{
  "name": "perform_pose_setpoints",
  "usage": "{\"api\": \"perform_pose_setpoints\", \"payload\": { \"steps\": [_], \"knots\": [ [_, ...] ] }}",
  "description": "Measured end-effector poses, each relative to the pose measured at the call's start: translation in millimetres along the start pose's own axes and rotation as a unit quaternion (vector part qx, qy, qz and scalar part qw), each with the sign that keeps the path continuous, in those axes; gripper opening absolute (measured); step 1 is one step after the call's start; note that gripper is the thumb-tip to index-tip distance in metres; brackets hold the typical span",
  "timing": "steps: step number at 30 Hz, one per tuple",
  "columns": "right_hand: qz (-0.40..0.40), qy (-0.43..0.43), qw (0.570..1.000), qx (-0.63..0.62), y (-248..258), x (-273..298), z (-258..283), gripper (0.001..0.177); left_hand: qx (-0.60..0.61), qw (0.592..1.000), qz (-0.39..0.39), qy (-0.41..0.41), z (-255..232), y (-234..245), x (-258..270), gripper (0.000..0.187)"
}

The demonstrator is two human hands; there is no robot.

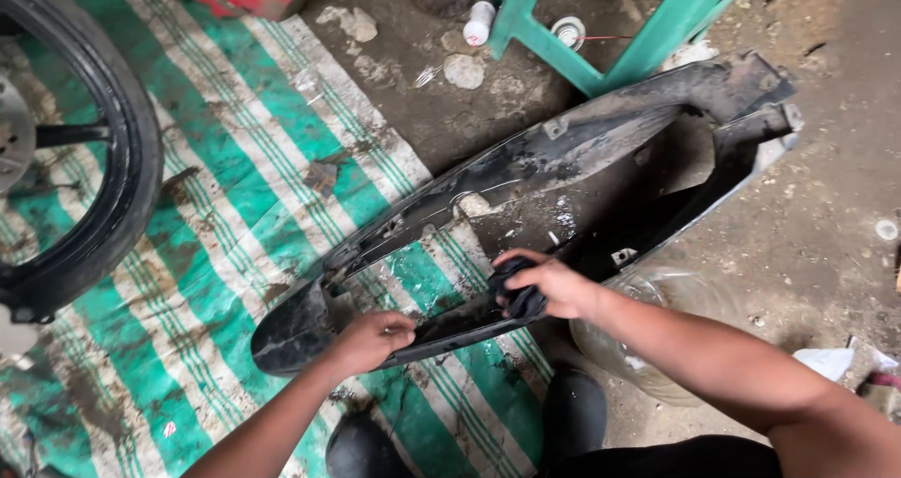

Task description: Cleaning a motorcycle fairing using a wet cloth and a bucket of water

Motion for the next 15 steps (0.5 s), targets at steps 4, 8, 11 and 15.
{"api": "perform_pose_setpoints", "payload": {
  "steps": [4,8,11,15],
  "knots": [
    [-0.131,-0.012,0.973,0.188,-13,1,51,0.067,0.02,0.998,0.028,0.061,-8,0,6,0.031],
    [-0.515,0.367,0.772,0.061,198,-55,234,0.01,0.046,0.99,0.04,0.126,-2,1,14,0.032],
    [-0.429,0.43,0.794,-0.026,199,3,261,0.019,0.043,0.992,0.023,0.117,1,5,15,0.033],
    [-0.339,0.419,0.842,0.025,164,70,182,0.032,0.023,0.994,0.032,0.102,6,5,14,0.033]
  ]
}}
Point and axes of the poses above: each hand's wrist, its own x-axis away from the middle knuckle, its own y-axis out of the back of the hand, z = x × y, the point moved 9 cm from there along -x, towards the middle knuckle, and after that the axes turned 14 degrees about -y, right-handed, at the moved point
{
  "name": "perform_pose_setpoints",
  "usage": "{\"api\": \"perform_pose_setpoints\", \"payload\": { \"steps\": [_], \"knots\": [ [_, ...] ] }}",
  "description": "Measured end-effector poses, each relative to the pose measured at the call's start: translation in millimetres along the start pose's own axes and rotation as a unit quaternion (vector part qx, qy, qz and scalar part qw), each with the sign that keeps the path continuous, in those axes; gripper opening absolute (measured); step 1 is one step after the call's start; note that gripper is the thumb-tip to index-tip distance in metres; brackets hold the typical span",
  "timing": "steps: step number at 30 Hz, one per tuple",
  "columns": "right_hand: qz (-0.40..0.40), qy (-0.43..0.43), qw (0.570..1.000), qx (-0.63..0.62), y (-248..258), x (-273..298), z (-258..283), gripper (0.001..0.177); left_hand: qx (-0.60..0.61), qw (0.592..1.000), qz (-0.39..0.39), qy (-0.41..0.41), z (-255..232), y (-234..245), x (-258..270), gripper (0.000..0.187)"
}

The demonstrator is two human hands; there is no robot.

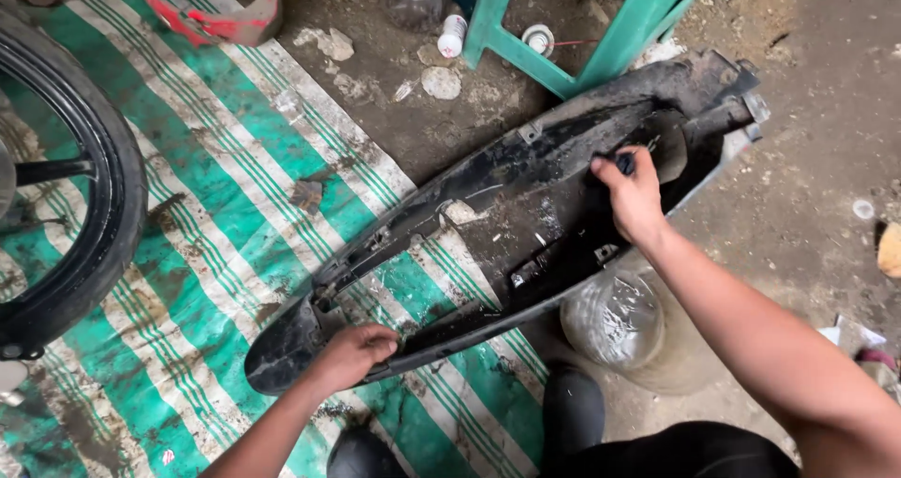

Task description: Cleaning a motorcycle fairing using a wet cloth and a bucket of water

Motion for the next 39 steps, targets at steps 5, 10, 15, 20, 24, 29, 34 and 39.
{"api": "perform_pose_setpoints", "payload": {
  "steps": [5,10,15,20,24,29,34,39],
  "knots": [
    [0.177,-0.126,0.975,0.038,84,89,-19,0.081,0.013,1.0,-0.011,-0.017,-21,2,7,0.026],
    [0.209,-0.274,0.862,0.373,136,133,-98,0.058,0.019,1.0,0.001,-0.002,-1,-4,2,0.031],
    [0.29,-0.265,0.633,0.667,104,141,-195,0.072,0.018,1.0,-0.002,0.008,-4,-9,-1,0.031],
    [0.247,-0.291,0.481,0.789,143,77,-416,0.099,0.021,0.999,0.027,0.041,-28,-16,10,0.029],
    [0.131,-0.314,0.577,0.742,164,78,-412,0.078,0.023,0.998,0.044,0.035,-29,-24,5,0.03],
    [0.276,-0.487,0.701,0.442,141,136,-278,0.067,0.03,0.999,0.02,0.026,-12,-25,-9,0.029],
    [0.24,-0.53,0.813,-0.01,135,156,-204,0.059,0.032,0.999,0.022,0.015,-14,-23,-4,0.028],
    [0.254,-0.415,0.873,-0.043,136,156,-133,0.065,0.084,0.996,0.002,-0.003,8,-18,-4,0.028]
  ]
}}
Point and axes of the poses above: each hand's wrist, its own x-axis away from the middle knuckle, its own y-axis out of the back of the hand, z = x × y, the point moved 9 cm from there along -x, towards the middle knuckle, and after that the axes turned 14 degrees about -y, right-handed, at the moved point
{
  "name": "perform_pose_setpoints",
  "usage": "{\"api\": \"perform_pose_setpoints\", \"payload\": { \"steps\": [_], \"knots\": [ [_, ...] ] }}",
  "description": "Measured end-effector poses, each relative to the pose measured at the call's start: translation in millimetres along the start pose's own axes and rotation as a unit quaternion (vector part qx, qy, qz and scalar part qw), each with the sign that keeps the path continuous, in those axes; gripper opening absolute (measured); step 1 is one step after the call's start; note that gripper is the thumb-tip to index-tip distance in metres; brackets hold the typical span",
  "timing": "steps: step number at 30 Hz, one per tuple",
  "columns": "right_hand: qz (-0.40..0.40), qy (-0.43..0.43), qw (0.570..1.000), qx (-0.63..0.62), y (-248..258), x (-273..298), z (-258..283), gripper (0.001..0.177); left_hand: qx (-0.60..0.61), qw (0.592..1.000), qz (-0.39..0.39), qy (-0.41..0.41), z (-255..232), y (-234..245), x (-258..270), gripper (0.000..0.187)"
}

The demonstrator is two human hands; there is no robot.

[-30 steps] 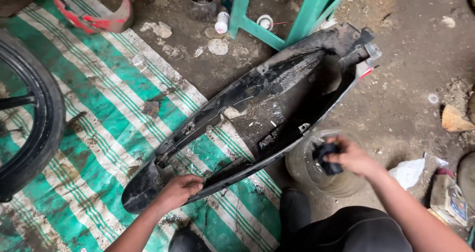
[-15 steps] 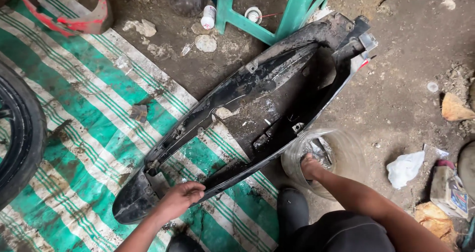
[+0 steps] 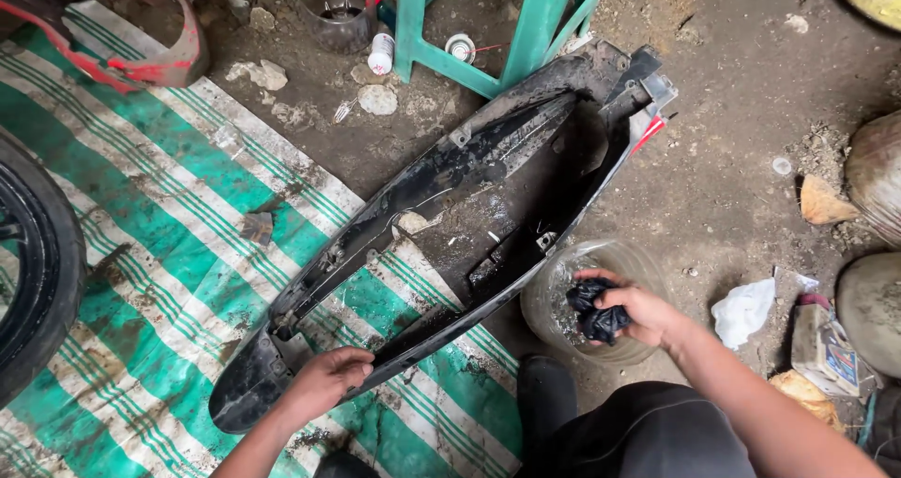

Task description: Cleaning a motorcycle fairing using a wet cloth and a bucket of water

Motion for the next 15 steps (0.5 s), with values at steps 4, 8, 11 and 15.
{"api": "perform_pose_setpoints", "payload": {
  "steps": [4,8,11,15],
  "knots": [
    [-0.07,0.005,0.981,0.179,-82,37,106,0.067,-0.003,0.999,-0.023,0.026,-8,6,6,0.03],
    [-0.362,0.502,0.701,0.356,-46,6,327,0.034,-0.077,0.996,0.004,0.038,-31,5,8,0.033],
    [-0.412,0.569,0.699,0.135,-3,23,395,0.04,-0.059,0.998,-0.005,0.007,-31,4,4,0.032],
    [-0.367,0.553,0.735,0.14,-11,109,348,0.036,-0.045,0.999,0.013,0.019,-38,5,12,0.034]
  ]
}}
Point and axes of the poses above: each hand's wrist, its own x-axis away from the middle knuckle, its own y-axis out of the back of the hand, z = x × y, the point moved 9 cm from there along -x, towards the middle knuckle, and after that the axes turned 14 degrees about -y, right-handed, at the moved point
